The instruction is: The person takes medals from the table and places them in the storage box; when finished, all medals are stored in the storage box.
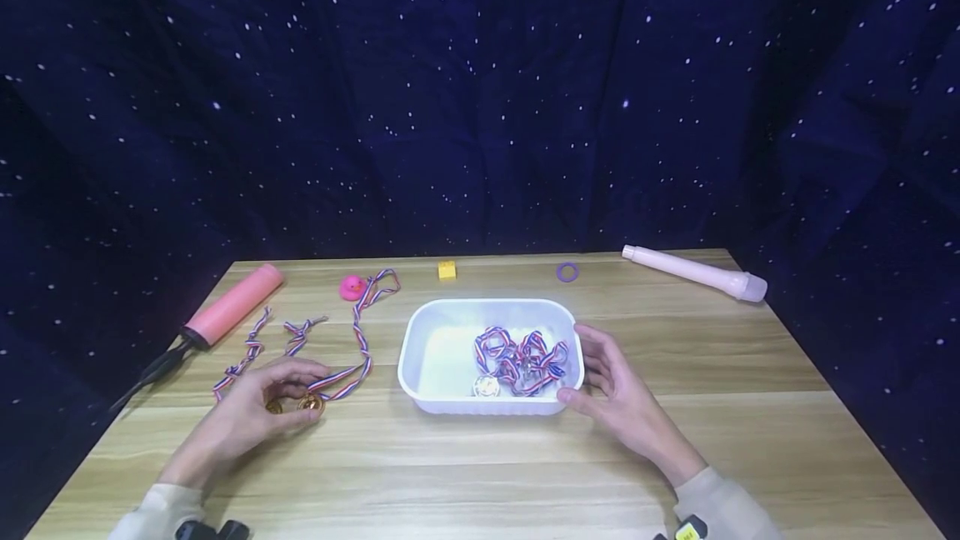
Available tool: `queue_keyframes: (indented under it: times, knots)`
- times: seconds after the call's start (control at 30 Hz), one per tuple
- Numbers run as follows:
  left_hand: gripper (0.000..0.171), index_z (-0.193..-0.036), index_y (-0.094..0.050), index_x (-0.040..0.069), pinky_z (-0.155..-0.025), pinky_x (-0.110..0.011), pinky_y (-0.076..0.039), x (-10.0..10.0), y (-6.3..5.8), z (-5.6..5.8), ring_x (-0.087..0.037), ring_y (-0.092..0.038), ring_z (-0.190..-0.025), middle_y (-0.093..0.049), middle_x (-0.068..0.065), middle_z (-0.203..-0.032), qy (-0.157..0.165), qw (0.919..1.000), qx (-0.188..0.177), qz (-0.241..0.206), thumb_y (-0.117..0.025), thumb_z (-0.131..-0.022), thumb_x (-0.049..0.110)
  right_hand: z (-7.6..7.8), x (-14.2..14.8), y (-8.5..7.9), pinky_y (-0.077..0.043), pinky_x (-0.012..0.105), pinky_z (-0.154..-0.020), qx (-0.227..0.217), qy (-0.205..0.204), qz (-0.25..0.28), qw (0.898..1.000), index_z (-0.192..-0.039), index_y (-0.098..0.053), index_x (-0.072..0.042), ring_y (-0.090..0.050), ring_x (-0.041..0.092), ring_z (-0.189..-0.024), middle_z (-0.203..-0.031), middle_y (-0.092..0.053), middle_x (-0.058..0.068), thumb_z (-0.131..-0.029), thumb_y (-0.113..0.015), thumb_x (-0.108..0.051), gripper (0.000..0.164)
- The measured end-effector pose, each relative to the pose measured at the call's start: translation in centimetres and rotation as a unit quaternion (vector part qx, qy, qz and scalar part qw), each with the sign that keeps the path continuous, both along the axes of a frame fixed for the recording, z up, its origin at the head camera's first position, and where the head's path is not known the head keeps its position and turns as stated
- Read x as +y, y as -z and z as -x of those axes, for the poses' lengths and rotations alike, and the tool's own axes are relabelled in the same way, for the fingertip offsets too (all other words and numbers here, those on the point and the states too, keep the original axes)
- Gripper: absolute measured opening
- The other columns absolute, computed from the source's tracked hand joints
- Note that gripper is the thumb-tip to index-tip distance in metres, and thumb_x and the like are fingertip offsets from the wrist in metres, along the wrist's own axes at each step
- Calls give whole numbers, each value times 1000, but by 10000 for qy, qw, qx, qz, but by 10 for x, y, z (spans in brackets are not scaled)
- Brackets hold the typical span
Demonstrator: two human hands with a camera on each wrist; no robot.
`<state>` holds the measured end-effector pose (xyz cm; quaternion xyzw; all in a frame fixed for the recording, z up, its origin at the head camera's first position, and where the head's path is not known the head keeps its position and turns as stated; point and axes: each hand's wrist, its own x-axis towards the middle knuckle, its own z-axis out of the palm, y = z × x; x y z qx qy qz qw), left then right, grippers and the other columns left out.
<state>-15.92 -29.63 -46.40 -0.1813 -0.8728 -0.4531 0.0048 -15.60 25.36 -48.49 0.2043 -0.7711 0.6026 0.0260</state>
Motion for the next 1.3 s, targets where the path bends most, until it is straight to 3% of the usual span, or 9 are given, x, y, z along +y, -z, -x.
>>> queue_keyframes:
  times: [0.17, 0.37, 0.73, 0.87, 1.0, 1.17, 1.3]
  knots:
    - [51, -131, -80, 17, -101, -26, -63, -1, 3, 1, -20, -72, -118, -72, -4, -137, 159, 9998, 108, -45, -99, -84, 9, 0, 0, 0, -52, 17, -112, 23, -40, 50, 10000, -170, -33, -9, -58, 13, -141, -161, -49, 29, -101, -79, 1, 84]
    - [47, -126, -81, 6, -101, -27, -63, -1, 4, 2, -19, -76, -115, -71, -11, -136, 234, 9995, 59, -203, -98, -83, 4, -1, 0, -1, -52, 17, -112, 46, -55, 90, 9999, -170, -33, -8, -58, 13, -141, -161, -48, 30, -100, -78, 2, 83]
    - [41, -113, -85, 15, -94, -24, -65, 3, 4, 0, -13, -79, -104, -78, -3, -119, 74, 9999, -17, -126, -102, -76, 12, -1, 0, -1, -53, 17, -112, 55, -37, 48, 10000, -170, -34, -9, -59, 16, -140, -160, -49, 30, -100, -79, 1, 83]
    - [37, -108, -85, 21, -80, -24, -65, 6, 3, -1, -10, -74, -90, -78, 2, -109, -46, 9999, 72, 63, -103, -76, 15, -1, 0, -1, -53, 18, -111, 73, -32, 15, 10000, -170, -34, -9, -59, 19, -140, -160, -50, 30, -100, -79, 1, 84]
    - [33, -104, -86, 28, -64, -26, -57, 11, 0, -3, -9, -65, -76, -77, 8, -97, -218, 9990, 106, 378, -103, -77, 18, -1, 0, -2, -53, 18, -112, 16, -42, 31, 10000, -170, -34, -10, -59, 19, -140, -160, -50, 29, -100, -79, 1, 84]
    - [31, -104, -87, 26, -68, -26, -61, 17, -3, -2, -10, -69, -77, -78, 8, -95, -338, 9987, -97, 366, -102, -78, 19, -1, 0, -2, -53, 18, -112, 30, -75, 27, 10000, -170, -33, -9, -59, 20, -140, -160, -50, 30, -101, -79, 1, 84]
    - [33, -107, -86, 18, -74, -27, -66, 20, -5, -1, -13, -76, -83, -81, 0, -103, -346, 9986, -390, 1, -102, -78, 18, -1, 0, -2, -53, 18, -112, 41, -58, 8, 10000, -170, -34, -9, -59, 16, -140, -160, -50, 30, -100, -79, 1, 84]
